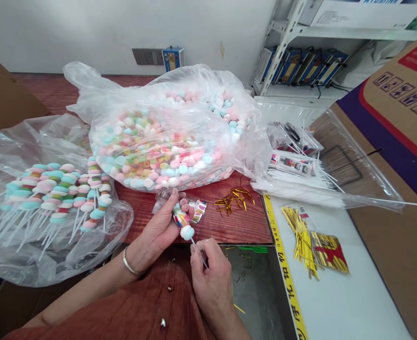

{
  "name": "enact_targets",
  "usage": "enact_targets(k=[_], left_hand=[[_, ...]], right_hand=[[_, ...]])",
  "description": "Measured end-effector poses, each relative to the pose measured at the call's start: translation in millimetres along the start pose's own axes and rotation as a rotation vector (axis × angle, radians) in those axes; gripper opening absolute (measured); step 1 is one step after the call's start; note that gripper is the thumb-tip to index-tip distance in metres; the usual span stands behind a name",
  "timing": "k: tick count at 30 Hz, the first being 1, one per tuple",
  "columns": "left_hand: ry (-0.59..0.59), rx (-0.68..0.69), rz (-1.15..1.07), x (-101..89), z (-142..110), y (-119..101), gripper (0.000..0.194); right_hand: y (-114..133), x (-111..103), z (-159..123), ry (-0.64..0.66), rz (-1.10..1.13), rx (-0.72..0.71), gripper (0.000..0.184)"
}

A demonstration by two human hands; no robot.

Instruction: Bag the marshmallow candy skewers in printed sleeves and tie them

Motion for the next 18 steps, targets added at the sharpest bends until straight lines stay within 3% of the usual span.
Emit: enact_targets(k=[4, 7, 9, 11, 15, 18], left_hand=[[-0.032, -0.034, 0.04, -2.4, -2, 5, 0.027], [-0.031, -0.061, 0.064, -6.5, -3, 11, 0.029], [-0.024, -0.064, 0.066, -8.3, -3, 14, 0.032], [-0.005, -0.07, 0.063, -7.4, -4, 17, 0.033], [0.052, -0.086, 0.043, 0.0, -6, 19, 0.034], [0.062, -0.082, 0.055, 2.9, -9, 20, 0.033]], right_hand=[[25, 0, -6, -0.117, -0.384, -0.359, 0.017], [29, -1, -6, -0.12, -0.481, -0.412, 0.017], [20, -4, 1, -0.054, -0.359, -0.291, 0.02], [4, -5, 6, 0.033, -0.127, -0.078, 0.027], [-26, 14, 2, 0.207, 0.424, 0.332, 0.038], [-30, 23, 0, 0.236, 0.54, 0.402, 0.041]])
Point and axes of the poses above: each hand's wrist, its own z-axis towards the middle knuckle, its own x-axis out of the palm, y = z × x, the point moved 9 cm from there along z, towards the middle knuckle, and after that the axes turned 3 degrees about y, right-handed, at the moved point
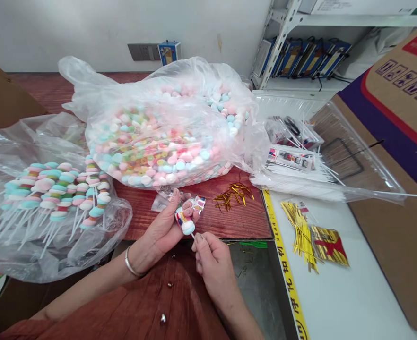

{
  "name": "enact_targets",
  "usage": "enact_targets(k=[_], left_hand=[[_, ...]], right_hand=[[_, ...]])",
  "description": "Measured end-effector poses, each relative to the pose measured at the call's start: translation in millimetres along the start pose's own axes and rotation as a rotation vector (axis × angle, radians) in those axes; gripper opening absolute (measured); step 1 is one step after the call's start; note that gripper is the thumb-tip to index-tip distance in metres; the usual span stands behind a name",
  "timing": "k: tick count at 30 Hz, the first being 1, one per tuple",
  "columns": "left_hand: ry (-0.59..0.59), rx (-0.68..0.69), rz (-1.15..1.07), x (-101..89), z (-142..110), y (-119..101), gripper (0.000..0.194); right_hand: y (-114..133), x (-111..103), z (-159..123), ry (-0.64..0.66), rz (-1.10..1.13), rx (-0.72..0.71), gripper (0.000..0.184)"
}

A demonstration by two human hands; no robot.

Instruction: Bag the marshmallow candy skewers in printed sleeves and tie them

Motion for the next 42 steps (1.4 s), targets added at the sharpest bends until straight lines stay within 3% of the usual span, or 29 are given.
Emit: enact_targets(k=[2, 5, 8, 13, 15, 20, 24, 30, 33, 36, 39, 42], left_hand=[[-0.015, 0.012, 0.025, -0.4, -1, 1, 0.033], [-0.043, 0.017, 0.057, -1.9, -2, 3, 0.033], [-0.051, 0.008, 0.043, -2.7, -3, 4, 0.032], [-0.065, 0.025, 0.021, -5.7, -4, 5, 0.029], [-0.046, 0.011, 0.038, -4.3, -4, 8, 0.03], [0.018, -0.032, 0.05, 1.5, -6, 14, 0.036], [0.031, -0.063, 0.091, 4.8, -11, 24, 0.04], [0.035, -0.037, 0.196, 8.6, -15, 24, 0.043], [0.037, 0.052, 0.136, 8.1, -9, 6, 0.038], [0.073, 0.094, 0.117, 10.0, -4, -5, 0.03], [0.1, 0.074, 0.124, 12.1, -4, 0, 0.023], [0.098, 0.046, 0.156, 12.8, -8, 16, 0.023]], right_hand=[[12, -7, -1, -0.122, -0.219, -0.136, 0.038], [41, -4, -13, -0.303, -0.686, -0.45, 0.028], [46, 6, -18, -0.294, -0.839, -0.577, 0.015], [43, 1, -20, -0.292, -0.807, -0.559, 0.019], [39, -2, -18, -0.253, -0.74, -0.485, 0.024], [22, -10, -11, -0.112, -0.322, -0.212, 0.035], [4, 0, -2, -0.01, 0.032, -0.047, 0.042], [-7, 5, 16, -0.059, 0.354, 0.01, 0.046], [1, 0, 12, -0.046, 0.275, -0.013, 0.043], [18, -10, -2, -0.068, -0.075, -0.12, 0.033], [28, -14, -15, -0.146, -0.426, -0.229, 0.03], [25, -11, -15, -0.2, -0.582, -0.254, 0.034]])
Point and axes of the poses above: each hand's wrist, its own z-axis towards the middle knuckle, its own x-axis out of the palm, y = z × x, the point moved 9 cm from there along z, towards the middle knuckle, and after that the axes turned 3 degrees about y, right-handed, at the moved point
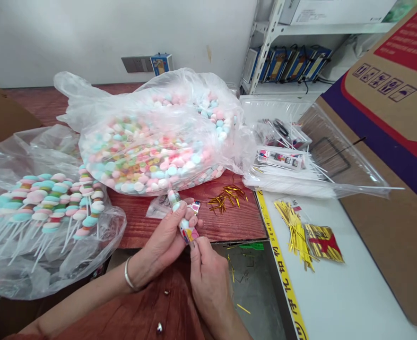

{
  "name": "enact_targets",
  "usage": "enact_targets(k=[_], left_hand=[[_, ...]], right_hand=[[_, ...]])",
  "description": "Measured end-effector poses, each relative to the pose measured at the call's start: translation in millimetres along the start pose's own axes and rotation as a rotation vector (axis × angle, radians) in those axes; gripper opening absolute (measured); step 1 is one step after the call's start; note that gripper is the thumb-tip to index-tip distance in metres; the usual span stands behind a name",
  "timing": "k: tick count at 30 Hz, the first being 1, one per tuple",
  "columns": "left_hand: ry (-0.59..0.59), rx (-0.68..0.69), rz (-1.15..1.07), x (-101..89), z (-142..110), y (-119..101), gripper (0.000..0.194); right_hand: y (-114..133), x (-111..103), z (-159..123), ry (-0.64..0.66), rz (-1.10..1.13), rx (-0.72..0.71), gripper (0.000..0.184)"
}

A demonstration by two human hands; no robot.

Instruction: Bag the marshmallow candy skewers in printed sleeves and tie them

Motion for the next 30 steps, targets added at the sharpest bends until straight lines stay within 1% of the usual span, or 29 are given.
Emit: enact_targets(k=[3, 7, 12, 14, 16, 18, 20, 23, 24, 25, 26, 27, 28, 30], left_hand=[[-0.009, -0.02, 0.064, 1.9, -5, 14, 0.026], [-0.021, -0.028, 0.153, -0.5, -10, 23, 0.027], [0.002, 0.003, 0.263, -1.5, -10, 25, 0.035], [0.004, 0.014, 0.27, -2.4, -9, 25, 0.036], [0.01, 0.028, 0.286, -3.0, -9, 23, 0.035], [0.046, 0.014, 0.323, -1.5, -9, 22, 0.034], [0.103, -0.034, 0.31, 0.9, -10, 24, 0.036], [0.159, -0.091, 0.294, 0.6, -12, 25, 0.038], [0.161, -0.119, 0.309, -1.9, -12, 27, 0.039], [0.151, -0.146, 0.331, -5.7, -12, 29, 0.039], [0.129, -0.158, 0.353, -10.2, -11, 30, 0.038], [0.1, -0.149, 0.376, -14.8, -10, 29, 0.037], [0.066, -0.123, 0.398, -19.0, -9, 27, 0.036], [0.016, -0.047, 0.456, -23.4, -7, 21, 0.033]], right_hand=[[-4, 4, 8, -0.055, -0.023, 0.009, 0.037], [-7, 2, 18, -0.112, 0.069, 0.024, 0.037], [-14, 1, 20, -0.147, 0.267, 0.088, 0.033], [-18, -3, 17, -0.212, 0.34, 0.115, 0.029], [-19, -7, 15, -0.26, 0.384, 0.116, 0.03], [-19, -4, 16, -0.239, 0.44, 0.093, 0.029], [-23, 5, 18, -0.177, 0.61, 0.116, 0.028], [-32, 24, 20, -0.071, 0.996, 0.244, 0.037], [-33, 31, 19, -0.027, 1.084, 0.285, 0.037], [-33, 36, 18, 0.014, 1.127, 0.314, 0.037], [-32, 38, 17, 0.04, 1.121, 0.329, 0.035], [-33, 37, 16, 0.038, 1.064, 0.329, 0.035], [-33, 32, 16, 0.002, 0.966, 0.312, 0.035], [-33, 14, 15, -0.148, 0.708, 0.241, 0.037]])
Point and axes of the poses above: each hand's wrist, its own z-axis towards the middle knuckle, its own x-axis out of the palm, y = z × x, the point moved 9 cm from there along z, towards the middle knuckle, and after that the axes turned 3 degrees about y, right-handed, at the moved point
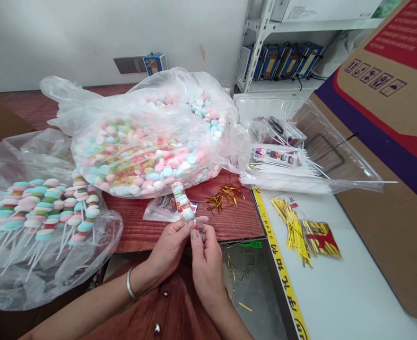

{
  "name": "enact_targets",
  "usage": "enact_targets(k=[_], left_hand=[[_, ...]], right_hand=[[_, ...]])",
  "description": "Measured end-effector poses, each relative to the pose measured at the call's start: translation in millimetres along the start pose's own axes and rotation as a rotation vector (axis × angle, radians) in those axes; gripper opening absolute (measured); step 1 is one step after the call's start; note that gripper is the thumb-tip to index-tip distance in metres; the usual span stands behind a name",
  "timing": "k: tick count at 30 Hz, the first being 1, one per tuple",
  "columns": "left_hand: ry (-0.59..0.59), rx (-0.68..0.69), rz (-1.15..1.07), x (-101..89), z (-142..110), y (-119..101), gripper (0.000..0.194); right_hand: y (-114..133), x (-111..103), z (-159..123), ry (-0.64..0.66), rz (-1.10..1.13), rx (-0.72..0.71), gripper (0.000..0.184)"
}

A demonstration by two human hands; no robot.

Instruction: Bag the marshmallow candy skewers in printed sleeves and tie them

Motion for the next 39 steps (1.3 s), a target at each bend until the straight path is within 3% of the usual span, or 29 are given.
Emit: enact_targets(k=[3, 6, 9, 12, 16, 18, 22, 25, 27, 29, 32, 34, 36, 39], left_hand=[[0.022, 0.058, 0.069, 3.1, 0, -7, 0.031], [0.125, 0.051, -0.045, 10.9, -1, -10, 0.03], [0.18, -0.07, -0.192, 12.8, -4, -1, 0.032], [0.105, -0.127, -0.194, 4.1, -2, 8, 0.035], [-0.015, 0.03, -0.05, -10.2, 1, -4, 0.025], [0.011, 0.053, 0.009, -11.9, 0, -9, 0.024], [0.255, -0.144, -0.086, -3.6, -8, 2, 0.046], [0.328, -0.186, -0.169, -3.1, -12, 3, 0.044], [0.274, -0.169, -0.17, -9.6, -9, -1, 0.033], [0.172, -0.095, -0.107, -22.9, -2, -13, 0.026], [-0.035, 0.108, 0.071, -55.3, 2, -44, 0.025], [-0.145, 0.184, 0.223, -76.6, -2, -61, 0.028], [-0.197, 0.194, 0.415, -90.0, -9, -70, 0.029], [-0.209, 0.209, 0.705, -92.4, -17, -80, 0.023]], right_hand=[[11, -8, -1, -0.095, -0.138, -0.125, 0.032], [-5, 2, 3, 0.04, 0.177, 0.024, 0.035], [-19, 20, 0, 0.207, 0.484, 0.221, 0.037], [-23, 29, -3, 0.275, 0.465, 0.305, 0.035], [-1, 10, 1, 0.055, 0.076, 0.021, 0.032], [3, 10, 0, 0.032, 0.083, -0.015, 0.032], [-21, 40, -11, 0.284, 0.544, 0.294, 0.035], [-26, 57, -18, 0.452, 0.649, 0.406, 0.037], [-22, 53, -11, 0.467, 0.419, 0.31, 0.039], [-13, 38, 2, 0.403, 0.097, 0.139, 0.04], [12, 5, 21, 0.195, -0.415, -0.142, 0.029], [27, -17, 31, 0.051, -0.666, -0.257, 0.025], [37, -37, 43, -0.053, -0.795, -0.293, 0.025], [49, -60, 63, -0.168, -0.912, -0.29, 0.024]])
Point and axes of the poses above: each hand's wrist, its own z-axis towards the middle knuckle, its own x-axis out of the palm, y = z × x, the point moved 9 cm from there along z, towards the middle knuckle, and after that the axes turned 3 degrees about y, right-handed, at the moved point
